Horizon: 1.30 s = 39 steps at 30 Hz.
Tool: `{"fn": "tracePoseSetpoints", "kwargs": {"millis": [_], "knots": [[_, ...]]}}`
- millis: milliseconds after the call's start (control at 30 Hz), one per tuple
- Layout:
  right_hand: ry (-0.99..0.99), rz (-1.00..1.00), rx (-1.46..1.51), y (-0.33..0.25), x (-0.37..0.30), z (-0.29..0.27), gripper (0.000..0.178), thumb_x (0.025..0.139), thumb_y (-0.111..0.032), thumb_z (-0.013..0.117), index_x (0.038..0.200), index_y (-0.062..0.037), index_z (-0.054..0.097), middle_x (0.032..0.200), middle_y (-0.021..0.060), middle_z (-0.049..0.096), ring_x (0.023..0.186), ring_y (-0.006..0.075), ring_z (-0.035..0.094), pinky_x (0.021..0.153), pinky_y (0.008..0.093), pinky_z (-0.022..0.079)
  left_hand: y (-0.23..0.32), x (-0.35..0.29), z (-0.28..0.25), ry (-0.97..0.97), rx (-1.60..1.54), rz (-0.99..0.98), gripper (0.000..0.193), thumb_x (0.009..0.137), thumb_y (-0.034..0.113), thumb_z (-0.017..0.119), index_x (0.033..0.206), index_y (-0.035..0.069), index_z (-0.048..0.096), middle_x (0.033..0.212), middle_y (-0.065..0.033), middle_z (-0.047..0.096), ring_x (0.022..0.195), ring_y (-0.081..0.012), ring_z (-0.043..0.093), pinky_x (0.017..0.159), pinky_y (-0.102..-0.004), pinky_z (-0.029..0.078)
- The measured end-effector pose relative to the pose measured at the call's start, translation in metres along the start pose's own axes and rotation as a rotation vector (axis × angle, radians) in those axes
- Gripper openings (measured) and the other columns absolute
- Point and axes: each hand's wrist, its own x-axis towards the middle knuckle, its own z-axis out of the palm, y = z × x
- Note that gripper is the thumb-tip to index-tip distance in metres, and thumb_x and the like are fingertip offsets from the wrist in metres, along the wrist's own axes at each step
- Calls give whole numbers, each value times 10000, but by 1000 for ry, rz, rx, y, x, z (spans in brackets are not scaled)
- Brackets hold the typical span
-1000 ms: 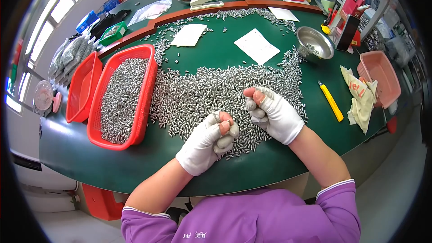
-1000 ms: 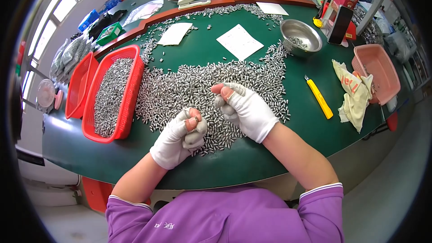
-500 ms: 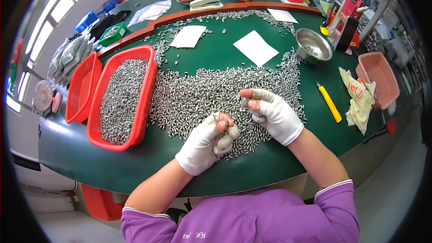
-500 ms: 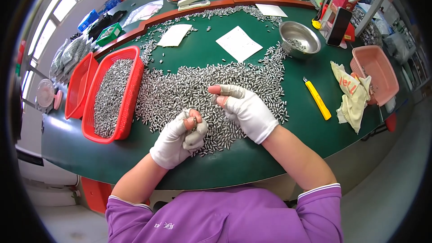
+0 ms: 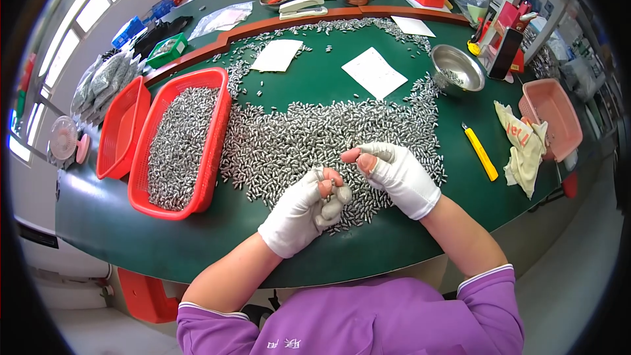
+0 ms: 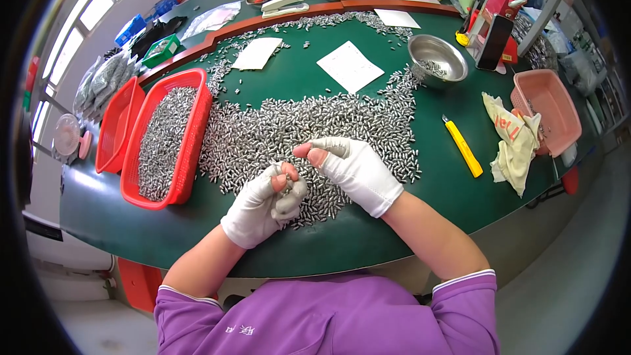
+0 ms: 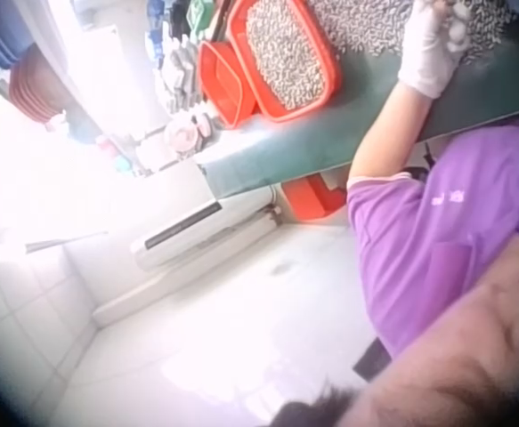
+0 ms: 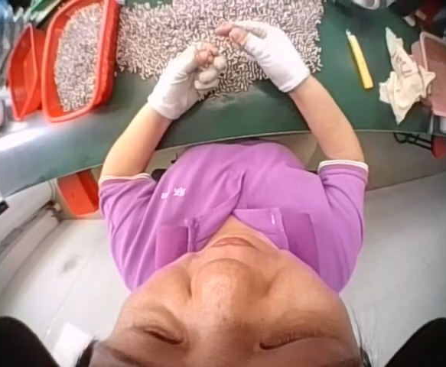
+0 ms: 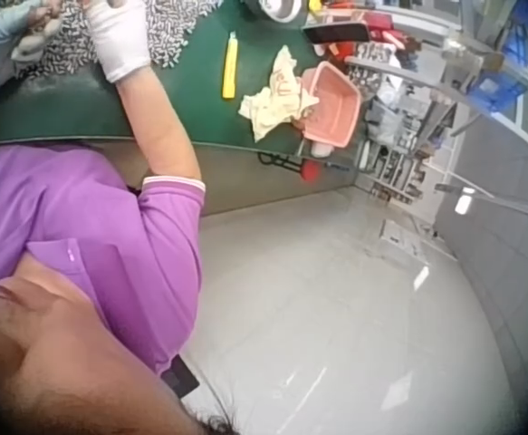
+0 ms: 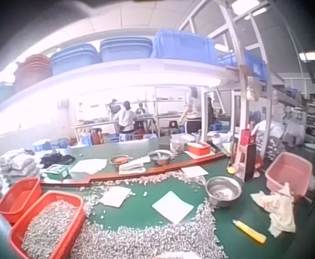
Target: Sorting and inspecting small metal components on an industrial workbench.
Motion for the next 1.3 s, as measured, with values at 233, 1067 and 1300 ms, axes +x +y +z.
{"fn": "tracePoseSetpoints", "kwargs": {"millis": [233, 1067, 1300], "knots": [[-78, -144, -183, 3, -4, 9, 248, 928, -128, 626, 1141, -7, 665, 1011, 50, 698, 939, 87, 628, 856, 230, 489, 2, 2, -3, -109, 37, -17, 391, 874, 329, 681, 1124, 86, 502, 890, 6, 542, 615, -46, 386, 535, -189, 315], [-55, -164, -275, 4, -3, 12, 192, 889, -68, 655, 1071, -6, 663, 969, 40, 679, 897, 91, 616, 811, 231, 503, 1, -2, 5, 2, 115, 5, 279, 904, 325, 659, 979, 101, 511, 830, 12, 555, 566, -43, 372, 505, -185, 293], [-87, -64, 58, 3, 2, 1, 368, 910, -164, 561, 1246, -18, 537, 869, -21, 539, 703, 42, 457, 648, 184, 400, 0, -1, 1, -15, 51, 28, 247, 916, 315, 635, 958, 105, 512, 831, -3, 562, 545, -53, 360, 489, -197, 286]]}}
